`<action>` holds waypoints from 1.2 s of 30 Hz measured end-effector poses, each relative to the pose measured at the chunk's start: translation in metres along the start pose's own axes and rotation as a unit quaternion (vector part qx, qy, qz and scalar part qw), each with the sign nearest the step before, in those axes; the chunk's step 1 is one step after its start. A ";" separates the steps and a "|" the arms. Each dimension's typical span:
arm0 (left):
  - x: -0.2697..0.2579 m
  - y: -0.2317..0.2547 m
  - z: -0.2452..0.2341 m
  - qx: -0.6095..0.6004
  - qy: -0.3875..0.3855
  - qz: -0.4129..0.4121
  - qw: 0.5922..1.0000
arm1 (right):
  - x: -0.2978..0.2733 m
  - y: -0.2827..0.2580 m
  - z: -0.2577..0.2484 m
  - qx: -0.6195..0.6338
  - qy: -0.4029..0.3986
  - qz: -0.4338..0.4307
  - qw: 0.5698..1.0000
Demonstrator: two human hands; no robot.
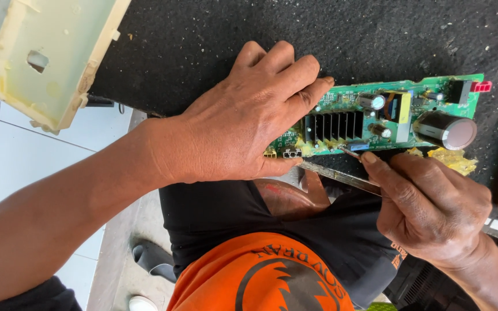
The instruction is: The person scrapes residue off a green circuit board using a screwdriver, then uses pliers to remove small components from the board. The person works at a cluttered table with various tools nearby.
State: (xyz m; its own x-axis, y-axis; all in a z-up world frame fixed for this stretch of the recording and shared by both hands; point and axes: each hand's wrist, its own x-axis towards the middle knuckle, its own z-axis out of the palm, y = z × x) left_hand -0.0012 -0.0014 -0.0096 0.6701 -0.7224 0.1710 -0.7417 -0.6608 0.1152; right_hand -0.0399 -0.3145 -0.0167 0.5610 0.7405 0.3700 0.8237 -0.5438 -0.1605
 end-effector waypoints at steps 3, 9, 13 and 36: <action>0.002 -0.001 -0.001 -0.001 0.006 0.004 1.000 | 0.006 0.000 -0.008 -0.019 -0.006 -0.016 1.000; -0.001 0.001 0.002 0.015 0.000 0.005 1.000 | 0.047 -0.012 -0.049 -0.047 -0.122 -0.035 0.991; -0.001 0.000 0.002 0.005 0.001 0.003 1.000 | 0.073 -0.010 -0.059 0.006 -0.144 -0.029 0.989; 0.001 0.000 0.006 0.012 0.014 -0.002 1.000 | 0.004 0.003 0.002 -0.001 0.005 -0.026 1.000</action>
State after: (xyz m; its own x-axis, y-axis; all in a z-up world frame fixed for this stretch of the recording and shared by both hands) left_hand 0.0000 -0.0031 -0.0150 0.6723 -0.7134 0.1976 -0.7373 -0.6692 0.0927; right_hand -0.0355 -0.3123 -0.0174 0.5163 0.7635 0.3878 0.8516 -0.5055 -0.1387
